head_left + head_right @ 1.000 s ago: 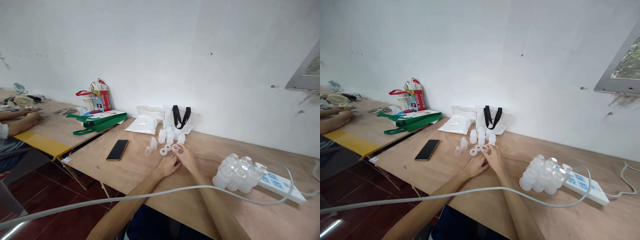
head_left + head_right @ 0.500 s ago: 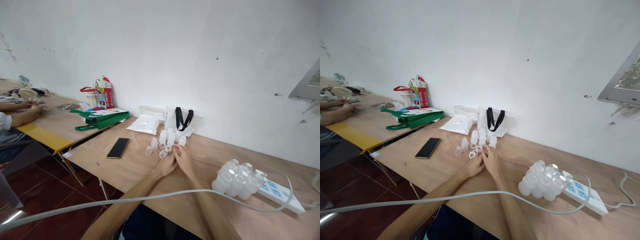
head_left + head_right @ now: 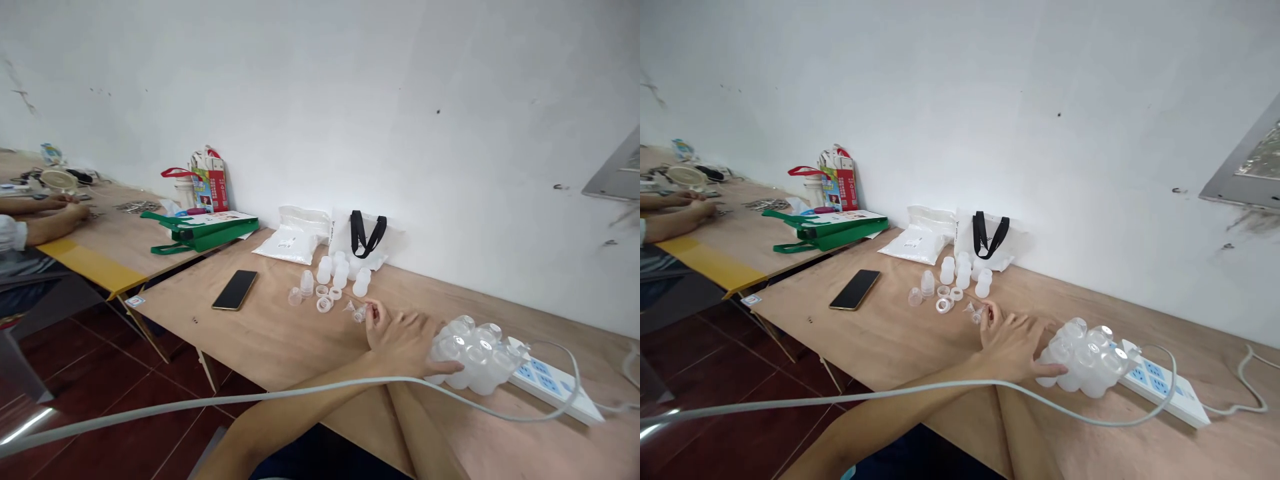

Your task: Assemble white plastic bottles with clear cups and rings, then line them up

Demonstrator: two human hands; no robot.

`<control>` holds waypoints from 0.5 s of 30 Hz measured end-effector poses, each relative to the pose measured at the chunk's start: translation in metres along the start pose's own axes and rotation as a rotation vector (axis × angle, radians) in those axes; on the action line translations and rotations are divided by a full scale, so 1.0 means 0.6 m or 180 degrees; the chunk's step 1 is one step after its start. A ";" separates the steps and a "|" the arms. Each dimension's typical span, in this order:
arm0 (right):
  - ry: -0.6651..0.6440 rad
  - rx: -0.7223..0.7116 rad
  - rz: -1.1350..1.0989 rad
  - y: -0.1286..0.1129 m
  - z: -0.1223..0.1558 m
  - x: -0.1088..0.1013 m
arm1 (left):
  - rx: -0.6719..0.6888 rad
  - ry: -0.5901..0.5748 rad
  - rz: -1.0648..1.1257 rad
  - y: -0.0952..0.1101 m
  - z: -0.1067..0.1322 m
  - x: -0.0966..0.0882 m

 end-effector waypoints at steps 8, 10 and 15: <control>-0.0029 -0.0110 0.0391 -0.004 -0.010 -0.007 | -0.0213 -0.0798 0.0182 -0.014 -0.011 0.089; -0.0027 -0.0150 0.0387 -0.005 -0.010 -0.005 | -0.0258 -0.0879 0.0163 -0.014 -0.014 0.105; -0.0083 -0.0070 0.0311 -0.003 -0.008 -0.005 | -0.0408 -0.0923 0.0062 -0.003 -0.018 0.115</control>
Point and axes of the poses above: each hand's wrist, its own z-axis away from the middle knuckle, its own x-axis out of the palm, y = z × x, the point moved 9 cm from there along -z, towards the middle knuckle, and after that the axes turned 14 degrees about -x, right-handed, at the moved point
